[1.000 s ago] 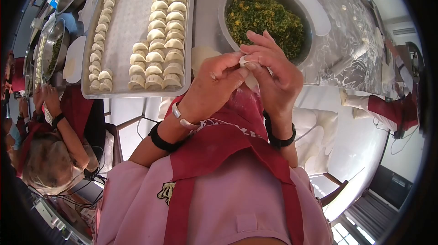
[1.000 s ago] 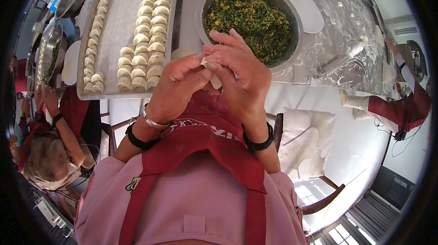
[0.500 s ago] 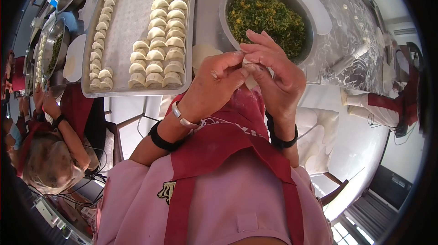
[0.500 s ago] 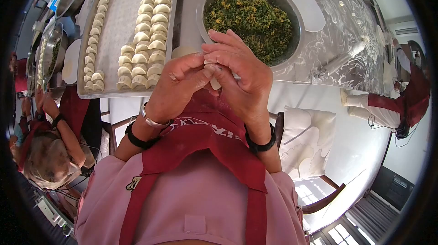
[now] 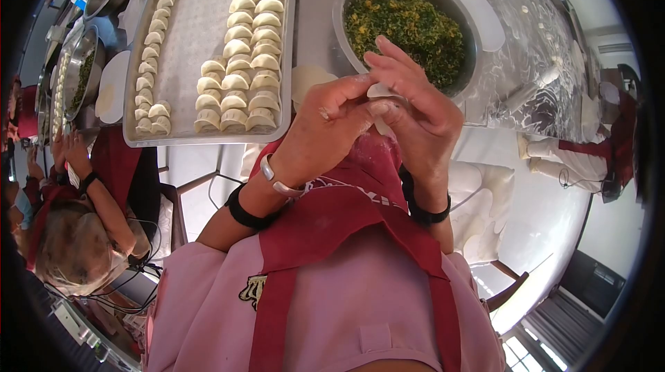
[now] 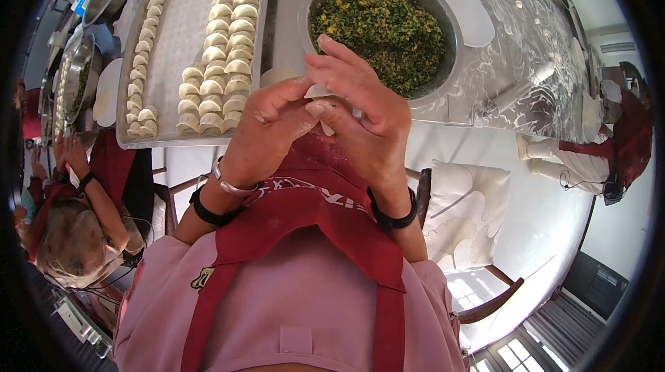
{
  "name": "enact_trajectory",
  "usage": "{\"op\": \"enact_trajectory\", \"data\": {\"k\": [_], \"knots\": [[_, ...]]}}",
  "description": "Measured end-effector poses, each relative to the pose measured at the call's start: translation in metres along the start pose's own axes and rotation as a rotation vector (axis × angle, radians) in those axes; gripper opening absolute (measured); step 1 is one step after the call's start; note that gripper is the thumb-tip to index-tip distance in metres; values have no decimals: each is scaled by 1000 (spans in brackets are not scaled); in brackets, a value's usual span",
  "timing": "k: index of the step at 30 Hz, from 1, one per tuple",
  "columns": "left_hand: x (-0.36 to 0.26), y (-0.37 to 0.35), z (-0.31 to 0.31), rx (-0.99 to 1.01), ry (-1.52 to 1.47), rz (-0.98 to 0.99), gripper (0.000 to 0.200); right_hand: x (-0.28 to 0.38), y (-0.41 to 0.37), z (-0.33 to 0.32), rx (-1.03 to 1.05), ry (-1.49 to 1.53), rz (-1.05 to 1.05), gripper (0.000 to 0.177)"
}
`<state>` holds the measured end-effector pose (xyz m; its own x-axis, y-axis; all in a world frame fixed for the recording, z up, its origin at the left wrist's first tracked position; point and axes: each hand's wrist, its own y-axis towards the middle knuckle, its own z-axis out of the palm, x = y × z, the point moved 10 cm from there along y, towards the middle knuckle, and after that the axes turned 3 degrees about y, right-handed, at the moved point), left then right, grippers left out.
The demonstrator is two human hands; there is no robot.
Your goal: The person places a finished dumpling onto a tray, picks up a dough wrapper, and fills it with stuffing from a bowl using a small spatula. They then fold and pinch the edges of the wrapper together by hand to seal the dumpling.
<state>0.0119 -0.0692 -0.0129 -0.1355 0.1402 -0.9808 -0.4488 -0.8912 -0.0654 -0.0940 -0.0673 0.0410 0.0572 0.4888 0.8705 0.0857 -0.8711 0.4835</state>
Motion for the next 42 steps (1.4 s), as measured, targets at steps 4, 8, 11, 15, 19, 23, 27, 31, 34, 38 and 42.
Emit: {"op": "enact_trajectory", "data": {"k": [4,8,11,15,19,23,27,31,34,38,42], "knots": [[2,1,-1,-16,-30,65,27,-8,-4,1,38,2,-79,29],[2,2,-2,-72,-92,-2,33,-8,-5,2,-141,79,97,29],[-1,-1,-2,-92,-134,-37,38,-9,-8,-1,-164,45,70,28],[-16,-2,4,-67,-221,102,29,-11,-10,1,-7,-148,-87,30],[-8,-3,-1,-29,-376,-12,33,-3,-2,7,55,-280,-102,30],[-5,2,2,53,-580,-67,40,3,2,9,-50,-218,-29,29],[-9,-1,6,13,-627,-33,40,-5,-3,8,25,-290,-78,31],[-6,2,12,34,-682,-78,42,-4,-2,12,66,-420,-173,41],[2,5,10,79,-794,-119,44,4,-1,10,-6,-486,-172,38],[-11,4,2,2,-199,9,43,2,-6,14,9,-631,-214,40],[6,-1,-5,-30,-710,-103,39,2,-4,22,31,-593,-169,41]]}}
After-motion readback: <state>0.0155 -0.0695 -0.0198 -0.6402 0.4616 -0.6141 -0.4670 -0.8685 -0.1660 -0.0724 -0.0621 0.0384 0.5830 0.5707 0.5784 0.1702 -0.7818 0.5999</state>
